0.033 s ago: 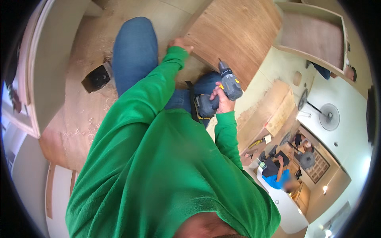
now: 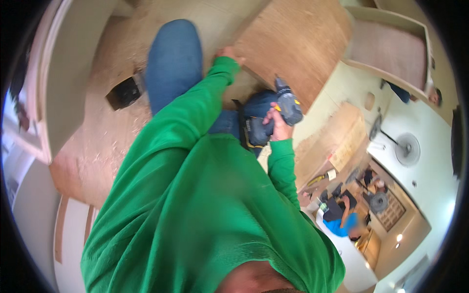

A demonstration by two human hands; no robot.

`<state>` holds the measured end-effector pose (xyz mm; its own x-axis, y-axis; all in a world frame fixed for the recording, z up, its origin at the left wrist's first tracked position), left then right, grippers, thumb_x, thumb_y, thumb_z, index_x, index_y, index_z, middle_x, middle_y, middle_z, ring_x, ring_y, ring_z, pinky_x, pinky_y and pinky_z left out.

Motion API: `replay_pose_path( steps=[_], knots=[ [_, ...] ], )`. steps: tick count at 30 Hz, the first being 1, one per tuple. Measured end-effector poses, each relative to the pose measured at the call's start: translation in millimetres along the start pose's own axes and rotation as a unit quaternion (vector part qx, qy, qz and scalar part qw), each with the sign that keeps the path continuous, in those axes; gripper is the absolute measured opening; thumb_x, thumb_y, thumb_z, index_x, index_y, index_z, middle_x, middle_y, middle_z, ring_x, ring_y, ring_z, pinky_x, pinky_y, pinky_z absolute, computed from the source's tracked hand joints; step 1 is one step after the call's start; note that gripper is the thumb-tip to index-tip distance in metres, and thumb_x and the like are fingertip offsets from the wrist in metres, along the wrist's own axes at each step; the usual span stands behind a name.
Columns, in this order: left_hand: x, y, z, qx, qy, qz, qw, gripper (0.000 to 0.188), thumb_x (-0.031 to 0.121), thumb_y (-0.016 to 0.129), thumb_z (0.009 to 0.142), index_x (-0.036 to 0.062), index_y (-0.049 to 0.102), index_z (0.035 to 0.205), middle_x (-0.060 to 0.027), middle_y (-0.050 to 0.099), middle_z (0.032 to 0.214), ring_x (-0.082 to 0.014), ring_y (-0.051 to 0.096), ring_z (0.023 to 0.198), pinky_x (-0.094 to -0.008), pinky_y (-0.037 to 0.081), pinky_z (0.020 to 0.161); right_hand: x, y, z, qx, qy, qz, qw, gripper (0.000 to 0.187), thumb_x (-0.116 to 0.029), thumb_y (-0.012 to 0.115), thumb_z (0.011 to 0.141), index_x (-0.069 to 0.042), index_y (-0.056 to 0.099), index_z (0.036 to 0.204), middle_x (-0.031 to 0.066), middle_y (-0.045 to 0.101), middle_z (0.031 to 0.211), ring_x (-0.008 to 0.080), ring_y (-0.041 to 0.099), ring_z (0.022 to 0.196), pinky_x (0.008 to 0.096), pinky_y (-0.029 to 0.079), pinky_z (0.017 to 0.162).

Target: The person kneels on the floor and uses a cordless drill to drive screws into a rectangular wooden panel. They repeatedly pick up screws, align them with pre-drilled holes, and fasten them while another person assists by holding the panel steady.

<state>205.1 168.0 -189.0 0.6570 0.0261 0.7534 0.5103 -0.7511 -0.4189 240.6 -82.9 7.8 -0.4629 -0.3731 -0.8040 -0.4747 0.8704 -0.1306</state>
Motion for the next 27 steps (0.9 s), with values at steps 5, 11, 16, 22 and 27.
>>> replay_pose_path(
  steps=[5, 11, 16, 22, 27],
  knots=[
    [52.3, -23.4, -23.4, 0.082, -0.01, 0.091, 0.992, 0.038, 0.033, 0.077, 0.085, 0.0084, 0.076, 0.114, -0.0225, 0.075, 0.116, -0.0424, 0.072, 0.109, -0.0507, 0.059, 0.095, 2.6, 6.4, 10.7, 0.008, -0.013, -0.033, 0.999, 0.027, -0.003, 0.072, 0.093, 0.004, 0.067, 0.118, 0.0061, 0.064, 0.079, 0.0163, 0.06, 0.06, 0.0315, 0.05, 0.054],
    [79.4, -160.8, -126.4, 0.289, 0.327, -0.144, 0.888, 0.019, 0.021, 0.074, 0.095, 0.0046, 0.077, 0.104, -0.0137, 0.076, 0.083, -0.0225, 0.074, 0.07, -0.035, 0.059, 0.065, -2.4, 14.8, 35.8, -0.016, -0.001, -0.063, 0.998, 0.023, 0.0, 0.071, 0.091, 0.002, 0.067, 0.114, 0.0082, 0.062, 0.078, 0.0168, 0.058, 0.057, 0.0314, 0.049, 0.05],
    [-110.9, -260.5, -165.5, 0.378, -0.026, 0.036, 0.925, 0.016, 0.022, 0.071, 0.092, 0.0087, 0.078, 0.093, -0.0194, 0.076, 0.087, -0.0384, 0.077, 0.085, -0.0477, 0.059, 0.078, 0.7, 11.2, 45.4, -0.034, 0.041, -0.076, 0.996, 0.022, -0.004, 0.071, 0.092, 0.001, 0.067, 0.113, 0.0068, 0.06, 0.077, 0.0165, 0.056, 0.056, 0.0319, 0.048, 0.048],
    [-269.9, -252.6, -152.3, 0.173, -0.189, 0.341, 0.904, 0.041, 0.018, 0.068, 0.09, 0.0097, 0.067, 0.13, -0.0205, 0.061, 0.137, -0.0407, 0.061, 0.127, -0.049, 0.056, 0.101, -2.4, 3.8, 43.4, -0.058, 0.065, -0.051, 0.995, 0.022, -0.004, 0.07, 0.092, 0.001, 0.066, 0.113, 0.0065, 0.06, 0.077, 0.0168, 0.056, 0.056, 0.0322, 0.047, 0.049],
    [-284.1, -245.9, -124.6, 0.21, -0.195, 0.385, 0.878, 0.041, 0.016, 0.063, 0.094, 0.0053, 0.065, 0.133, -0.0213, 0.057, 0.139, -0.0422, 0.057, 0.131, -0.0505, 0.056, 0.104, 0.3, 0.9, 45.2, -0.059, 0.043, -0.052, 0.996, 0.023, -0.004, 0.07, 0.093, 0.001, 0.067, 0.115, 0.0065, 0.061, 0.078, 0.0167, 0.056, 0.057, 0.0327, 0.048, 0.05]
  ],
)
Point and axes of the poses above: each hand's wrist, its own z-axis towards the middle knuckle, its own y-axis out of the palm, x = y × z, the point moved 1 cm from there along z, towards the middle knuckle
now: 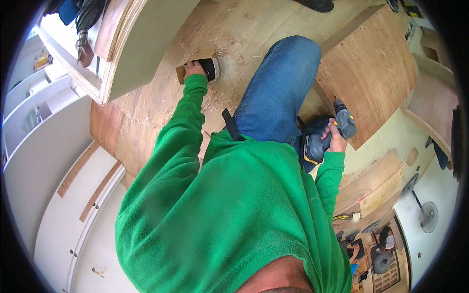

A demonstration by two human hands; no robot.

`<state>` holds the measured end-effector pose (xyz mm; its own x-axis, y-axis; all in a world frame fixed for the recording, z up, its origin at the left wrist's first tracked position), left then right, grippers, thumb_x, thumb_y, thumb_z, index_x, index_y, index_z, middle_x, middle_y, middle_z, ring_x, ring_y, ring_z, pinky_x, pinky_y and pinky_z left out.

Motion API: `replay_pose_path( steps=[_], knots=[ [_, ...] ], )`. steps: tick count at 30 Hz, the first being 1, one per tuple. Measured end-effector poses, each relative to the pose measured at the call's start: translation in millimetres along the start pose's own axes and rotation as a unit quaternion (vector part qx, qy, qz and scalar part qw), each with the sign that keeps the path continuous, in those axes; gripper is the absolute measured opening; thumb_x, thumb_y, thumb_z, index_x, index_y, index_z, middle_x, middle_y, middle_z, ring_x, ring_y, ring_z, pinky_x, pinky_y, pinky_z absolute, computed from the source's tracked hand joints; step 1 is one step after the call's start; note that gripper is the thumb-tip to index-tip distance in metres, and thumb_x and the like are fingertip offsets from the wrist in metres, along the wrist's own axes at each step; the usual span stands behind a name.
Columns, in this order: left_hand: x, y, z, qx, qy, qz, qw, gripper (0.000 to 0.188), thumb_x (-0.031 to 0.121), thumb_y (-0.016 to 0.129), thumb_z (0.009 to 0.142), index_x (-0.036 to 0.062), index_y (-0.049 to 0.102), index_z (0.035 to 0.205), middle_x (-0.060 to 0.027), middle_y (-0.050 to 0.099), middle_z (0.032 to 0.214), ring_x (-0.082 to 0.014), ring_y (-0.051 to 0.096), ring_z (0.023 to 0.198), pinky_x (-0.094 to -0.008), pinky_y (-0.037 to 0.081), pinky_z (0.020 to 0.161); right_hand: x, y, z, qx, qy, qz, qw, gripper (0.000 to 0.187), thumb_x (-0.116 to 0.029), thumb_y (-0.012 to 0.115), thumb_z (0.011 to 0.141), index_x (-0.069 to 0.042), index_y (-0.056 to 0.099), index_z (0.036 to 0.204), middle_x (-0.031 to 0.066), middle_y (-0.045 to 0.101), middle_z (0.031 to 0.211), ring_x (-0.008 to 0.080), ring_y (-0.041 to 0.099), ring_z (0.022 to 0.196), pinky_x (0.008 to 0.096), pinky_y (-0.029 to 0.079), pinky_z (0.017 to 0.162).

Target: The person kneels on the floor and uses a cordless drill to drive screws into a rectangular wooden panel. They repeatedly pick up screws, align them with pre-drilled holes, and fasten them while another person assists by holding the panel steady.

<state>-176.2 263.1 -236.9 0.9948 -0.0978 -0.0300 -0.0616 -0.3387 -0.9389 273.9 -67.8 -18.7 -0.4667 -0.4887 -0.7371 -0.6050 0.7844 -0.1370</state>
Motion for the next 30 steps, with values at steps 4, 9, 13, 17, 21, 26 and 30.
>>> replay_pose_path(
  steps=[4, 9, 13, 17, 21, 26, 30],
  knots=[
    [-8.7, 1.9, -1.3, 0.028, -0.003, -0.088, 0.996, 0.032, 0.013, 0.066, 0.09, -0.0043, 0.07, 0.116, -0.0315, 0.058, 0.14, -0.0485, 0.059, 0.128, -0.0518, 0.051, 0.109, 5.5, 0.8, 1.5, -0.002, -0.01, -0.006, 1.0, 0.028, -0.01, 0.074, 0.094, -0.002, 0.068, 0.12, 0.0038, 0.059, 0.076, 0.0153, 0.056, 0.057, 0.0313, 0.047, 0.051],
    [-24.4, 20.0, 33.5, -0.067, 0.135, 0.129, 0.98, 0.054, 0.017, 0.066, 0.094, -0.0024, 0.055, 0.143, -0.0264, 0.058, 0.148, -0.0445, 0.049, 0.142, -0.0472, 0.046, 0.117, 0.7, -3.4, 0.0, -0.024, -0.002, 0.026, 0.999, 0.028, -0.009, 0.077, 0.092, 0.0, 0.069, 0.117, 0.0039, 0.061, 0.077, 0.0152, 0.058, 0.057, 0.0312, 0.048, 0.052],
    [-54.8, 37.8, 60.3, -0.13, 0.031, -0.026, 0.991, 0.042, 0.027, 0.069, 0.097, 0.0013, 0.067, 0.13, -0.0261, 0.072, 0.128, -0.0409, 0.071, 0.117, -0.0461, 0.059, 0.097, -7.2, -4.3, -6.5, -0.014, -0.012, 0.054, 0.998, 0.028, -0.006, 0.078, 0.089, 0.001, 0.07, 0.114, 0.0046, 0.062, 0.075, 0.0153, 0.058, 0.055, 0.0313, 0.047, 0.049],
    [-59.9, 46.7, 70.9, -0.063, 0.024, 0.005, 0.998, 0.033, 0.028, 0.073, 0.093, -0.0001, 0.078, 0.11, -0.0246, 0.077, 0.113, -0.0415, 0.074, 0.112, -0.0463, 0.061, 0.091, -8.2, -11.3, -20.3, 0.052, -0.038, 0.108, 0.992, 0.026, -0.004, 0.077, 0.088, 0.003, 0.07, 0.113, 0.0055, 0.063, 0.076, 0.0155, 0.059, 0.056, 0.0313, 0.048, 0.049],
    [-58.3, 27.1, 61.8, -0.056, 0.024, 0.058, 0.996, 0.03, 0.023, 0.079, 0.087, -0.0012, 0.079, 0.105, -0.0238, 0.079, 0.107, -0.0428, 0.076, 0.104, -0.047, 0.062, 0.088, 2.4, -35.3, -45.6, 0.106, -0.071, 0.192, 0.973, 0.028, -0.005, 0.074, 0.089, 0.003, 0.068, 0.116, 0.0062, 0.063, 0.078, 0.0162, 0.059, 0.059, 0.0318, 0.049, 0.053],
    [-53.3, 0.3, 58.3, -0.036, 0.024, -0.016, 0.999, 0.025, 0.019, 0.079, 0.084, -0.0009, 0.079, 0.1, -0.0236, 0.078, 0.098, -0.0402, 0.077, 0.094, -0.0472, 0.063, 0.083, 26.3, -61.9, -70.0, 0.158, -0.081, 0.326, 0.928, 0.033, -0.011, 0.069, 0.094, -0.002, 0.062, 0.125, 0.0048, 0.058, 0.08, 0.0181, 0.06, 0.068, 0.0354, 0.052, 0.065],
    [-59.0, -5.2, 53.6, -0.037, -0.022, -0.071, 0.997, 0.019, 0.013, 0.078, 0.081, -0.0009, 0.079, 0.094, -0.0233, 0.078, 0.088, -0.0356, 0.078, 0.084, -0.0457, 0.064, 0.076, 52.8, -78.0, -78.4, 0.21, -0.08, 0.445, 0.867, 0.029, -0.014, 0.066, 0.095, -0.004, 0.06, 0.121, 0.0048, 0.056, 0.081, 0.02, 0.059, 0.07, 0.0404, 0.053, 0.068]
  ],
)
Point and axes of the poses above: each hand's wrist, its own z-axis towards the middle knuckle, its own y-axis out of the palm, x = y × z, the point moved 1 cm from there along z, towards the middle knuckle
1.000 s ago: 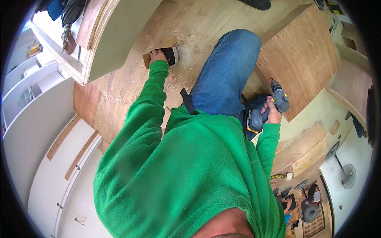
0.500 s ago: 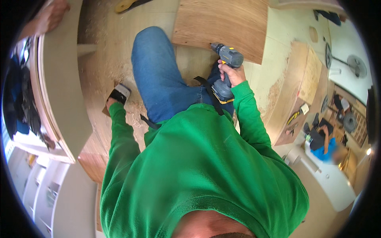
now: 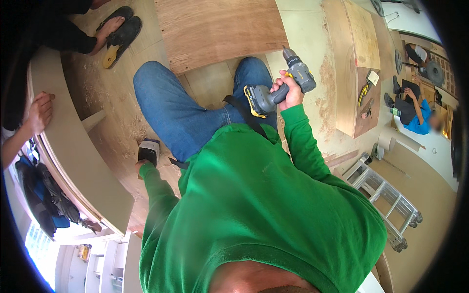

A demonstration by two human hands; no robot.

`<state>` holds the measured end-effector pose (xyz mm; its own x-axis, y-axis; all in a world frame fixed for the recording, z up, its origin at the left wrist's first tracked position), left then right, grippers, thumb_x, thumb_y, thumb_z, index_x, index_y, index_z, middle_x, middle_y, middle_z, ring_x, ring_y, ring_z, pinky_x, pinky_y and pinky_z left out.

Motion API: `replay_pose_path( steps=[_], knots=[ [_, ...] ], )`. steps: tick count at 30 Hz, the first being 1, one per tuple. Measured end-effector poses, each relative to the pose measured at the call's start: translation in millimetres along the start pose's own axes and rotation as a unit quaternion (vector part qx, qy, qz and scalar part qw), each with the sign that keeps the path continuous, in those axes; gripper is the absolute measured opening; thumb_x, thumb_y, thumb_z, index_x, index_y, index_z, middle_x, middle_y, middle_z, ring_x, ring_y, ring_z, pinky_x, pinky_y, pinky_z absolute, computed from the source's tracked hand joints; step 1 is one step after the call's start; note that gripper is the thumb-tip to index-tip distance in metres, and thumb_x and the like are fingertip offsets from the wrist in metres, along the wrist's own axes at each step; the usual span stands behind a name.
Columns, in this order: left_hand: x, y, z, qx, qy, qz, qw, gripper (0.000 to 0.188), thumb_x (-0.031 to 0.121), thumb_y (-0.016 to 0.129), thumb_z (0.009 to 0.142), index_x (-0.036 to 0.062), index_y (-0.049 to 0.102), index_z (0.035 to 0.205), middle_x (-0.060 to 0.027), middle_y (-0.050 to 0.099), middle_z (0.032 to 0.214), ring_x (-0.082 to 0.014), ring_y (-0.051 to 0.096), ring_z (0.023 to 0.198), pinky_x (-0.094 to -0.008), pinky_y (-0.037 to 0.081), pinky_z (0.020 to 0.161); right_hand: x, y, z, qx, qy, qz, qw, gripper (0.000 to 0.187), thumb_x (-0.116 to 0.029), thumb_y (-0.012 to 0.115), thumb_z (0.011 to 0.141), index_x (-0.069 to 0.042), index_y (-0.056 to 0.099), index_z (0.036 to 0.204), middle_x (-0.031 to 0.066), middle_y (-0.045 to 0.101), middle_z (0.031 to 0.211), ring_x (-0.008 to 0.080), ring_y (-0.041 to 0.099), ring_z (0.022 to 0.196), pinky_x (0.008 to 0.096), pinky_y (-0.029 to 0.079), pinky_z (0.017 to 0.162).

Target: The person kneels on the floor and uses a cordless drill to drive screws into a rectangular wooden panel. They repeatedly pick up screws, align them with pre-drilled holes, and fasten them while another person assists by holding the panel steady.

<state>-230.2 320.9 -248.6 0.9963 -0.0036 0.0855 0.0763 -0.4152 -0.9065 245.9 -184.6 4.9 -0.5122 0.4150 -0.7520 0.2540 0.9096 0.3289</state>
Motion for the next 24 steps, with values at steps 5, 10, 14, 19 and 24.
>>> replay_pose_path(
  steps=[5, 10, 14, 19, 24],
  knots=[
    [-17.6, -14.6, -18.9, -0.103, -0.178, -0.422, 0.883, 0.022, 0.007, 0.081, 0.08, -0.0035, 0.074, 0.098, -0.0148, 0.072, 0.083, -0.0288, 0.071, 0.067, -0.0386, 0.062, 0.058, 6.6, -28.7, 15.3, 0.013, 0.013, 0.038, 0.999, 0.038, -0.018, 0.069, 0.09, -0.006, 0.056, 0.124, 0.0035, 0.055, 0.08, 0.0195, 0.056, 0.068, 0.0416, 0.053, 0.069],
    [-14.1, -39.9, -54.5, -0.169, -0.226, -0.681, 0.676, 0.016, 0.009, 0.072, 0.082, 0.0045, 0.067, 0.096, -0.0119, 0.063, 0.084, -0.0249, 0.059, 0.068, -0.0356, 0.051, 0.059, 3.5, -35.2, 33.6, -0.008, 0.041, 0.027, 0.999, 0.031, -0.016, 0.067, 0.093, -0.004, 0.058, 0.12, 0.0015, 0.052, 0.082, 0.0174, 0.053, 0.073, 0.0394, 0.049, 0.074],
    [-1.4, -61.4, -78.6, -0.246, -0.141, -0.84, 0.463, 0.01, 0.008, 0.057, 0.073, 0.006, 0.059, 0.083, -0.0078, 0.049, 0.071, -0.0199, 0.04, 0.059, -0.0337, 0.034, 0.053, 2.0, -27.0, 42.7, -0.02, 0.057, -0.017, 0.998, 0.034, -0.016, 0.065, 0.095, -0.002, 0.057, 0.124, 0.0026, 0.052, 0.083, 0.0185, 0.053, 0.074, 0.0396, 0.047, 0.075],
    [18.8, -75.7, -93.4, -0.292, -0.061, -0.874, 0.384, 0.009, 0.015, 0.053, 0.069, 0.0096, 0.047, 0.072, -0.0046, 0.038, 0.064, -0.0173, 0.034, 0.055, -0.0328, 0.028, 0.051, -0.3, -12.2, 48.0, -0.041, 0.07, -0.056, 0.995, 0.036, -0.015, 0.064, 0.095, -0.002, 0.057, 0.128, 0.0039, 0.053, 0.084, 0.0197, 0.052, 0.075, 0.0409, 0.048, 0.075],
    [34.4, -82.7, -99.1, -0.303, -0.01, -0.882, 0.36, 0.022, 0.026, 0.056, 0.079, 0.0118, 0.041, 0.069, -0.0026, 0.037, 0.063, -0.0167, 0.034, 0.053, -0.0318, 0.027, 0.05, 2.0, -4.4, 43.7, -0.057, 0.068, -0.077, 0.993, 0.037, -0.015, 0.063, 0.095, -0.002, 0.057, 0.129, 0.0038, 0.053, 0.085, 0.0196, 0.053, 0.075, 0.0411, 0.049, 0.075]
  ],
)
Point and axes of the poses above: each hand's wrist, its own z-axis towards the middle knuckle, its own y-axis out of the palm, x = y × z, the point moved 1 cm from there along z, towards the middle knuckle
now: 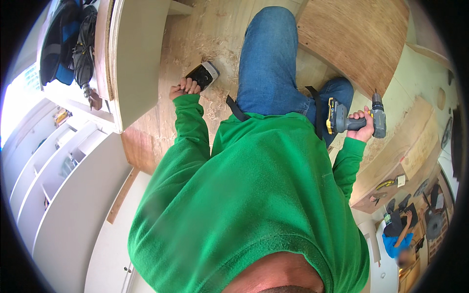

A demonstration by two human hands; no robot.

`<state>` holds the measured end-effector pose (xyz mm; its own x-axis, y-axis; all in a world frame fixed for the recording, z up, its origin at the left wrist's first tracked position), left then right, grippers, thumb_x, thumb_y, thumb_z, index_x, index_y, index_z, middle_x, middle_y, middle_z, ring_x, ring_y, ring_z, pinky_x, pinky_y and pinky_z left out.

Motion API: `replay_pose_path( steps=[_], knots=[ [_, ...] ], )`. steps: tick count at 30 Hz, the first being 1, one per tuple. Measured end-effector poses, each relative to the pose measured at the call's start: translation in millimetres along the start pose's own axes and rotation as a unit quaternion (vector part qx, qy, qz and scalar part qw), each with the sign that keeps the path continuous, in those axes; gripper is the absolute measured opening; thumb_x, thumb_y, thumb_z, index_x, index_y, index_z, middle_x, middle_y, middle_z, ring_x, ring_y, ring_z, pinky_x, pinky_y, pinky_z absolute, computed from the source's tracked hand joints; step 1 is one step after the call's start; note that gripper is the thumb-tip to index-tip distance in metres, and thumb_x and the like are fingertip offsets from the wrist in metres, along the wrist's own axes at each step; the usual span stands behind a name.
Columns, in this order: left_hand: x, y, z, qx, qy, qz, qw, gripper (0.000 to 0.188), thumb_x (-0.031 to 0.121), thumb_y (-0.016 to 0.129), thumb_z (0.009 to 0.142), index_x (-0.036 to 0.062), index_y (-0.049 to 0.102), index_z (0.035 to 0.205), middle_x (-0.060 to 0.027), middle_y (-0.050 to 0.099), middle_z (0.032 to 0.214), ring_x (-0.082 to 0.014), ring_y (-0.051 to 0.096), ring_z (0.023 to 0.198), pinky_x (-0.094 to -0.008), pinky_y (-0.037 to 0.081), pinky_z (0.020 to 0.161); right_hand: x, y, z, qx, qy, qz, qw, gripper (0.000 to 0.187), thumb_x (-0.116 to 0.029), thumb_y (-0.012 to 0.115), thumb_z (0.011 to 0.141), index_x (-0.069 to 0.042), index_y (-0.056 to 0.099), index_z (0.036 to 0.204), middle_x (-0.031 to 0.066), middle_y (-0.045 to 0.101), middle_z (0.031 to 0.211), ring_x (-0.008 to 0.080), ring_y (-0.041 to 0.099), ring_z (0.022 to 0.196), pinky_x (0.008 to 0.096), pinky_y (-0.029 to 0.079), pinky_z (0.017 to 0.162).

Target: The person kneels on the floor and uses a cordless drill to drive screws into a rectangular wooden panel. They repeatedly pick up screws, align them with pre-drilled holes, and fasten them while another person assists by holding the panel steady.

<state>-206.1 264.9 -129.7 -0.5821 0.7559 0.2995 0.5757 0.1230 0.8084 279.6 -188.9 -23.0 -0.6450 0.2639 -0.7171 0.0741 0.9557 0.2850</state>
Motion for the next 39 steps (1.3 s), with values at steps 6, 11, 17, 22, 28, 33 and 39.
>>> replay_pose_path(
  steps=[6, 11, 17, 22, 28, 33, 39],
  knots=[
    [-9.7, 17.6, 4.2, -0.085, -0.082, -0.097, 0.988, 0.039, 0.036, 0.053, 0.104, 0.0113, 0.044, 0.075, -0.0033, 0.04, 0.069, -0.0136, 0.039, 0.053, -0.0306, 0.028, 0.05, 1.0, 1.0, -1.5, 0.012, 0.004, 0.005, 1.0, 0.035, -0.015, 0.063, 0.096, -0.003, 0.057, 0.128, 0.0039, 0.053, 0.085, 0.019, 0.053, 0.075, 0.0409, 0.049, 0.074],
    [-40.2, 68.4, 31.0, -0.125, -0.124, -0.093, 0.98, 0.037, 0.032, 0.049, 0.109, 0.0113, 0.046, 0.08, -0.0039, 0.044, 0.073, -0.013, 0.039, 0.05, -0.0302, 0.029, 0.048, 1.0, -2.6, -1.6, 0.009, 0.007, 0.019, 1.0, 0.033, -0.015, 0.065, 0.095, -0.003, 0.057, 0.125, 0.0039, 0.053, 0.084, 0.0188, 0.053, 0.074, 0.0404, 0.049, 0.074],
    [-64.9, 192.8, 55.4, -0.151, -0.171, 0.097, 0.969, 0.029, 0.026, 0.047, 0.108, 0.0051, 0.052, 0.089, -0.0053, 0.047, 0.078, -0.0137, 0.041, 0.052, -0.0298, 0.032, 0.049, 0.5, 6.8, -8.2, -0.001, 0.0, 0.001, 1.0, 0.033, -0.014, 0.066, 0.094, -0.005, 0.058, 0.125, 0.0041, 0.053, 0.083, 0.0195, 0.053, 0.073, 0.0395, 0.049, 0.071],
    [-130.2, 276.9, 76.4, -0.233, -0.248, 0.181, 0.923, 0.024, 0.013, 0.047, 0.104, -0.0048, 0.063, 0.108, -0.0157, 0.062, 0.095, -0.0164, 0.047, 0.06, -0.0303, 0.038, 0.057, 8.2, 34.5, -30.1, -0.004, -0.037, 0.007, 0.999, 0.034, -0.012, 0.067, 0.095, -0.004, 0.059, 0.127, 0.0035, 0.054, 0.082, 0.0179, 0.055, 0.071, 0.0379, 0.051, 0.068],
    [-252.9, 300.9, 86.9, -0.314, -0.341, 0.239, 0.853, 0.031, -0.005, 0.065, 0.098, -0.0055, 0.069, 0.128, -0.0143, 0.074, 0.109, -0.0156, 0.058, 0.079, -0.0298, 0.046, 0.068, -8.9, 57.4, -85.8, -0.014, -0.145, -0.097, 0.985, 0.037, -0.004, 0.069, 0.092, 0.006, 0.061, 0.127, 0.0068, 0.059, 0.08, 0.0165, 0.058, 0.065, 0.0314, 0.05, 0.063],
    [-325.3, 282.3, 78.3, -0.197, -0.4, 0.262, 0.856, 0.023, 0.016, 0.065, 0.107, -0.0015, 0.068, 0.123, -0.0072, 0.071, 0.102, -0.0136, 0.056, 0.077, -0.0283, 0.044, 0.067, -35.2, 49.9, -124.2, -0.057, -0.105, -0.217, 0.969, 0.029, -0.003, 0.066, 0.098, 0.005, 0.064, 0.126, 0.0041, 0.06, 0.078, 0.0123, 0.056, 0.064, 0.0288, 0.047, 0.063],
    [-392.6, 271.9, 73.1, -0.083, -0.432, 0.198, 0.876, 0.023, 0.028, 0.066, 0.108, 0.0049, 0.066, 0.107, -0.0038, 0.065, 0.088, -0.0138, 0.052, 0.071, -0.0292, 0.043, 0.062, -26.3, 28.3, -122.3, -0.028, -0.09, -0.406, 0.909, 0.025, -0.013, 0.082, 0.092, -0.001, 0.074, 0.113, 0.0065, 0.078, 0.096, 0.0147, 0.071, 0.078, 0.0323, 0.057, 0.073]
  ],
)
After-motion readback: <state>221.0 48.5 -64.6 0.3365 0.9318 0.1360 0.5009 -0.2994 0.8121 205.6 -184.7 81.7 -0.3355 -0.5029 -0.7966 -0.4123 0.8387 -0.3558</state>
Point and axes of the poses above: each hand's wrist, its own z-axis towards the middle knuckle, its own y-axis out of the palm, x = y × z, the point moved 1 cm from there along z, towards the middle knuckle
